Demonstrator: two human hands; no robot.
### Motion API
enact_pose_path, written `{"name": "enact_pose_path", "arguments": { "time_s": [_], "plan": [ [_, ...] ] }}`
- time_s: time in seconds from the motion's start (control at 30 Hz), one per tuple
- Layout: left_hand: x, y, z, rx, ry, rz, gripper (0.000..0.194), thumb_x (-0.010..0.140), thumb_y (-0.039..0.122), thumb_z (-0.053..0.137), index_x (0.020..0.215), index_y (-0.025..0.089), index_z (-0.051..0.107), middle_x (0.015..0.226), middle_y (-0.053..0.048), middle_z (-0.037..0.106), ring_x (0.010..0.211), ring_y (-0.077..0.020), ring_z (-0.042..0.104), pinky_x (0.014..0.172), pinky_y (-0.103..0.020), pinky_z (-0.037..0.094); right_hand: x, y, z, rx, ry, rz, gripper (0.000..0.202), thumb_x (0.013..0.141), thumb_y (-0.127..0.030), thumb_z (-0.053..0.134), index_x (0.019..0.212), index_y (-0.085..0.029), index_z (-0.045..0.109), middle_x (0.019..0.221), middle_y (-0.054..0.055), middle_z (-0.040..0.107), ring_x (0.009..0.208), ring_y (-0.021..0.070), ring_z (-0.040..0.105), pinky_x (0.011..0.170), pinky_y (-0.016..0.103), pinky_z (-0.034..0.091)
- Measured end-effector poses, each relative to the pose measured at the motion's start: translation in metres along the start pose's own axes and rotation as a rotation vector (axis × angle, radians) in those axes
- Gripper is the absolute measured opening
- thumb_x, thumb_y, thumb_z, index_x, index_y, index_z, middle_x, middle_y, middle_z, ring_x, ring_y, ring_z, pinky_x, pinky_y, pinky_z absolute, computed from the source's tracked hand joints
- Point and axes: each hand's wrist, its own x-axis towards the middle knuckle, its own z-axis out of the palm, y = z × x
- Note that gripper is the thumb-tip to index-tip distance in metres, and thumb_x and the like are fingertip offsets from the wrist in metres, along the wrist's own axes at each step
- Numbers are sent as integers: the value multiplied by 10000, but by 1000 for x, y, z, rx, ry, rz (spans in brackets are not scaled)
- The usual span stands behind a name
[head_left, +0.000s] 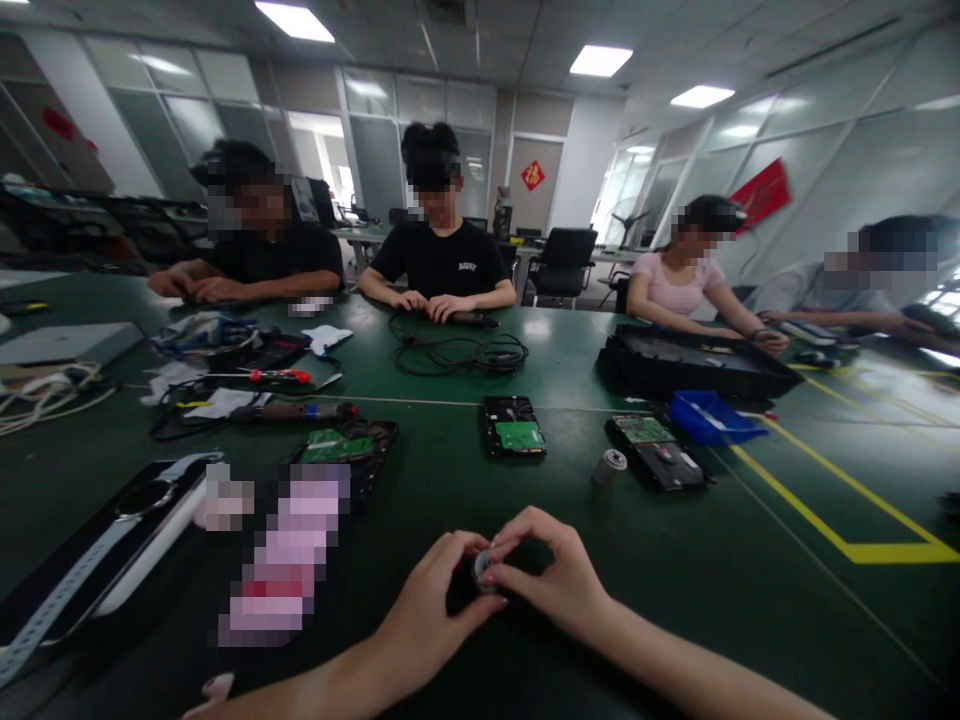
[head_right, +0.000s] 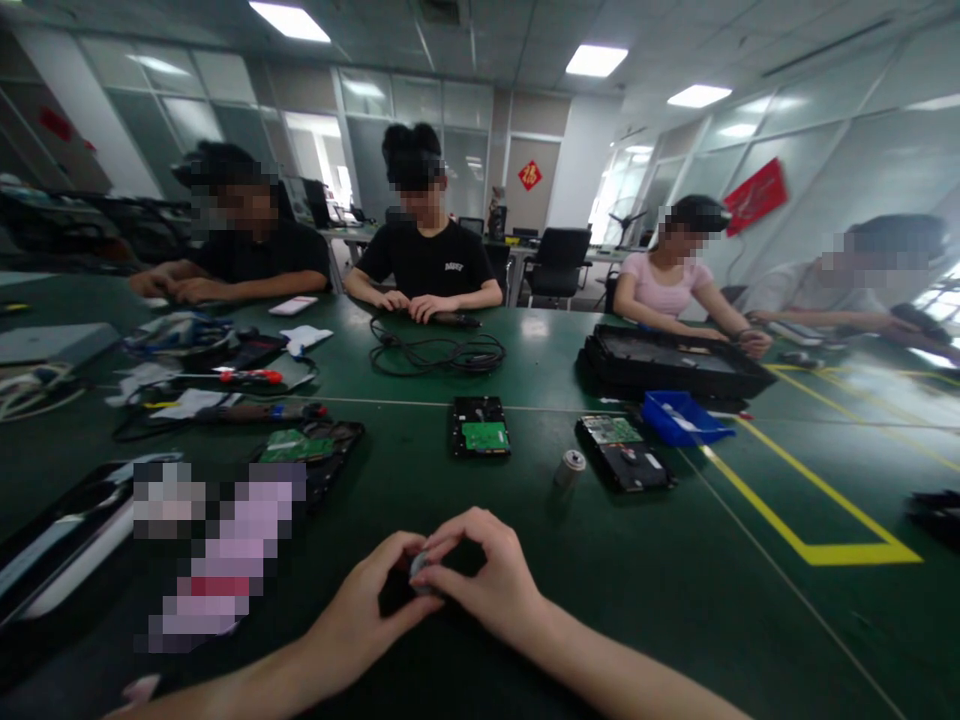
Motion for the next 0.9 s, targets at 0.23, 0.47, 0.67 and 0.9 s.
{"name": "enact_pose_path", "arguments": {
  "time_s": [0.23,0.47,0.67,0.9],
  "plan": [
    [1,-2,1,-19,-9,-16,308,791,216,712,1062,240,568,1035,-25,644,963,-220,610,852,-342,490,0,-4,-1,-28,-7,-24,151,720,-223,806,780,-191,671,761,-4,713,728,145,668,708,266,500],
    [0,-2,1,2,3,-1,304,778,195,715,1042,244,574,1016,-22,643,945,-223,610,835,-345,495,1,-5,-3,-62,-23,-49,107,749,-205,771,800,-201,677,756,2,708,720,149,653,695,271,493],
    [0,-3,2,3,14,22,291,790,198,708,1044,238,572,1006,-24,638,930,-217,610,824,-335,495,1,-6,-3,-62,-97,-130,56,816,-189,703,861,-212,679,802,19,711,764,156,647,726,293,500],
    [0,-1,1,29,9,35,294,802,240,718,1056,242,571,1019,-32,650,928,-228,616,836,-352,490,3,-19,-47,-24,-39,-102,52,854,-213,685,862,-204,634,851,41,721,830,172,675,777,329,528]
  ]
}}
